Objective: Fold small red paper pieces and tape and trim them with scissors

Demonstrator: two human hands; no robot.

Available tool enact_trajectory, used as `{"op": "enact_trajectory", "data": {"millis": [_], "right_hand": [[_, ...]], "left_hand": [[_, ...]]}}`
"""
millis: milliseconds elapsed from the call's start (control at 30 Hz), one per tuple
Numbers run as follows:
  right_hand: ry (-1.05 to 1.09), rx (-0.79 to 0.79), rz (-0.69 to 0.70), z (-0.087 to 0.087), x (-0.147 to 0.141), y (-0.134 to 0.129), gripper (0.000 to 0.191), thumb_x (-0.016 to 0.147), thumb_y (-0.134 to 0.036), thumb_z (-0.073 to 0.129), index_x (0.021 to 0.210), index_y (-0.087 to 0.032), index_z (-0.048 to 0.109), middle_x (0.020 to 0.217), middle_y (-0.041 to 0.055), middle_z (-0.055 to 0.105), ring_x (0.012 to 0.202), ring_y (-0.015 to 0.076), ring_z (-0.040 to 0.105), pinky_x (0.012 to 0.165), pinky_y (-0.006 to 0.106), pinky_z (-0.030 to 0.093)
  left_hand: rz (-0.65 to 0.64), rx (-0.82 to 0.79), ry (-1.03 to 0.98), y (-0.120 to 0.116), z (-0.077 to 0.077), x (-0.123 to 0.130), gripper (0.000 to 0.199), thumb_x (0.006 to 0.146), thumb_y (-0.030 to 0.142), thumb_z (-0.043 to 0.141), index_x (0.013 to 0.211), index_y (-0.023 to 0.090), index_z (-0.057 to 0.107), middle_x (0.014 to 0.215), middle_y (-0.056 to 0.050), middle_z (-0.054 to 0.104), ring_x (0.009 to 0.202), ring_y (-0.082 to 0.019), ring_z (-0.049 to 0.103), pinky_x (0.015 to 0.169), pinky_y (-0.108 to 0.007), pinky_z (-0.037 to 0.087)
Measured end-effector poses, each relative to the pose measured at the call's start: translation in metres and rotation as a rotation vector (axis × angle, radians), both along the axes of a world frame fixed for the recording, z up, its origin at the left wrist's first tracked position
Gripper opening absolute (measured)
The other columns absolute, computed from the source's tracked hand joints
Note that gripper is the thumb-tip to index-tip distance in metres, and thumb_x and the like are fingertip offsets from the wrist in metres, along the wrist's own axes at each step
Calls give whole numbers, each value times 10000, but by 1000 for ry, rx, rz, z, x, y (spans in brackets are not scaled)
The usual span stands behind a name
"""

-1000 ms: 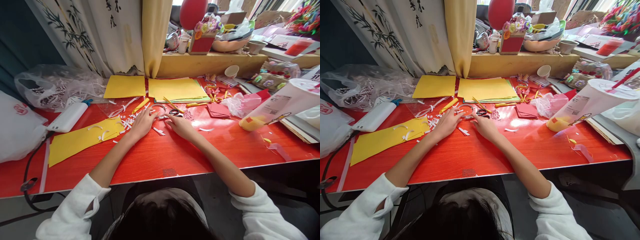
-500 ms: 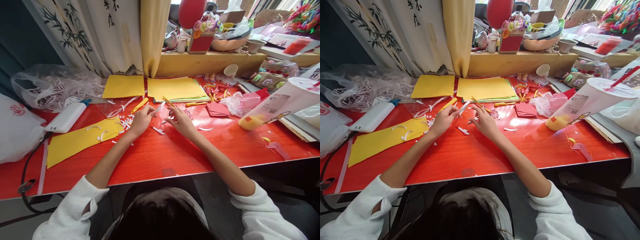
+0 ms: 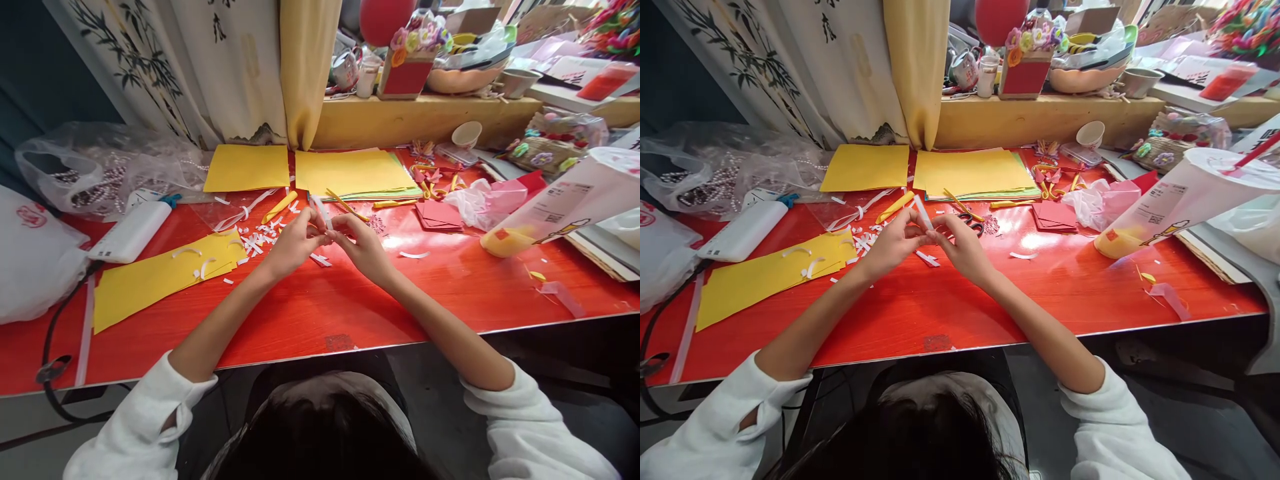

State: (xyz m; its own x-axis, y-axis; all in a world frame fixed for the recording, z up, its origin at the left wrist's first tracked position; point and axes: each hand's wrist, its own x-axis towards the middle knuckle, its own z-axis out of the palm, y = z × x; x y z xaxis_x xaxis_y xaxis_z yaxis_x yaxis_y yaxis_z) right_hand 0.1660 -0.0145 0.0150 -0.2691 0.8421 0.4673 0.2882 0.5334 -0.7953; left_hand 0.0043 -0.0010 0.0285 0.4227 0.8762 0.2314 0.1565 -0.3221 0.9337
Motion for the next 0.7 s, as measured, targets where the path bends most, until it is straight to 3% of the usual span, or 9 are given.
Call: {"op": "enact_trajectory", "data": {"millis": [67,133,233,367,600,700], "right_hand": [[-47,49,-80,4,2,-1,83,903,-267,474,887,-204,526,858,26,586,789,142,561,708,274,464],[-94,99,-139,9,4,-2,80,903,-250,465,875,-207,526,823,21,584,741,137,540,665,264,445],[-184,205,-156,13,8,-4,84,895,-229,477,865,-197,549,802,26,591,706,136,526,651,268,430],[-294,341,-130,12,8,-4,120,882,-208,502,858,-171,613,734,33,598,651,138,519,648,288,423],[-242,250,-137,12,6,-6,166,871,-197,532,1014,-191,615,879,36,668,686,132,575,678,278,464],[-234,241,-121,13,7,-5,142,867,-192,542,969,-189,640,885,37,661,714,131,579,674,265,462]], "left_hand": [[23,46,33,-2,2,1,240,770,288,628,887,200,438,928,-23,550,804,-125,599,713,-258,502],[124,137,64,-4,5,1,258,777,300,629,916,203,434,917,-21,538,805,-118,582,711,-249,493],[245,370,110,-5,9,-1,188,820,302,591,933,200,480,884,-12,535,813,-108,551,725,-238,478],[178,655,242,-5,11,-4,38,859,190,537,879,171,563,876,-21,554,824,-102,533,757,-236,456],[228,779,325,-3,5,-4,80,875,190,509,842,150,569,843,-32,551,795,-113,526,718,-241,444],[239,769,323,-4,4,-4,87,870,188,515,813,152,569,804,-22,556,750,-110,516,693,-243,437]]}}
